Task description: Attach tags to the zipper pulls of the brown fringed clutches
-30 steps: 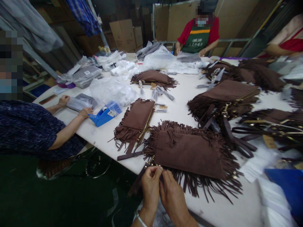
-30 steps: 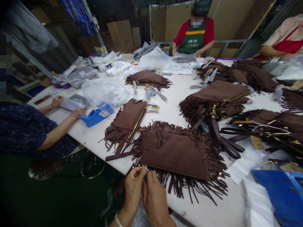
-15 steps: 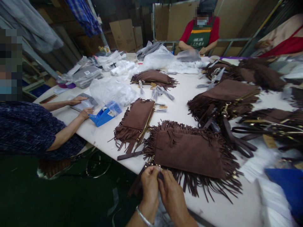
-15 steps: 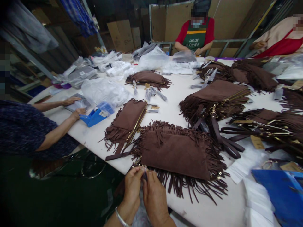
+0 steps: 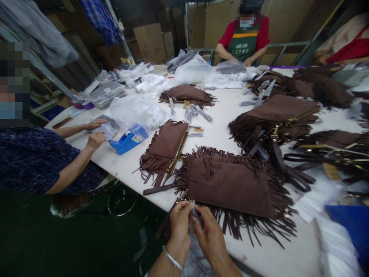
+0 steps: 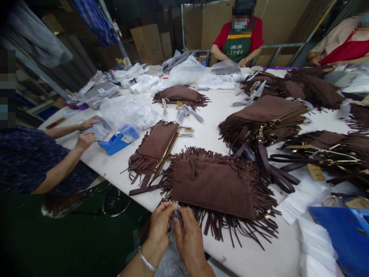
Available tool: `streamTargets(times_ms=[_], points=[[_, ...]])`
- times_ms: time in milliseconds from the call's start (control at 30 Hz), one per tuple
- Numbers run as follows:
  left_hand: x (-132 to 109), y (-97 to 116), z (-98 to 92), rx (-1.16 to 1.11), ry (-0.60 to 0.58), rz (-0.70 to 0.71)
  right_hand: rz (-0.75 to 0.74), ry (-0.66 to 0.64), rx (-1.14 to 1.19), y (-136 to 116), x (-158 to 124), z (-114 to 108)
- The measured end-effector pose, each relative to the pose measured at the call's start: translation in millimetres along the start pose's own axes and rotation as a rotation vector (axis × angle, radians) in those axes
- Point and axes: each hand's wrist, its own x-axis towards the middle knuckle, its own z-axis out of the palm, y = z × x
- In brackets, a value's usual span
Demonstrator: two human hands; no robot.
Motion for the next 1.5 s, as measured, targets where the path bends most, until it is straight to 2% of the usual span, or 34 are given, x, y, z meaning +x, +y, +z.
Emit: streamTargets(times_ms=[100, 233, 433, 600, 700, 900, 1033, 1167, 1367, 1500], points=[[-2.1, 6.9, -1.2, -0.031, -0.021, -0.100, 0.081, -0.030, 0.121, 1.2, 1.2, -2.4], [-0.1, 13.9, -1.6, -0.057, -0.065, -0.189, 0.277, -0.077, 0.345, 2.9, 3.4, -3.5], [4.2, 12.6, 0.3, -0.072, -0.087, -0.192, 0.406, -0.050, 0.687, 6.3, 8.4, -0.1], [4.7, 10.5, 1.5, -0.195, -0.117, -0.242, 0.596, -0.035, 0.830, 9.9, 6.3, -2.3], [6.7, 12.1, -0.9, -0.221, -0.138, -0.317, 0.640, -0.064, 0.897, 9.0, 5.4, -6.7], [14.1, 21.3, -11.6, -0.214, -0.272, -0.443, 0.702, -0.104, 1.109, 0.3, 12.7, -16.7], [19.8, 26.0, -17.6, -0.206, -0.375, -0.486, 0.762, -0.112, 1.159, -6.0, 17.1, -23.1], [25.2, 23.8, -20.3, -0.194, -0.475, -0.462, 0.756, -0.131, 1.173, -6.3, 16.7, -24.6], [25.7, 15.4, -18.1, -0.131, -0.421, -0.309, 0.792, -0.177, 1.224, -5.6, 17.1, -25.0], [23.8, 15.7, -17.1, -0.126, -0.491, -0.215, 0.878, -0.183, 1.280, -4.0, 20.2, -27.0]])
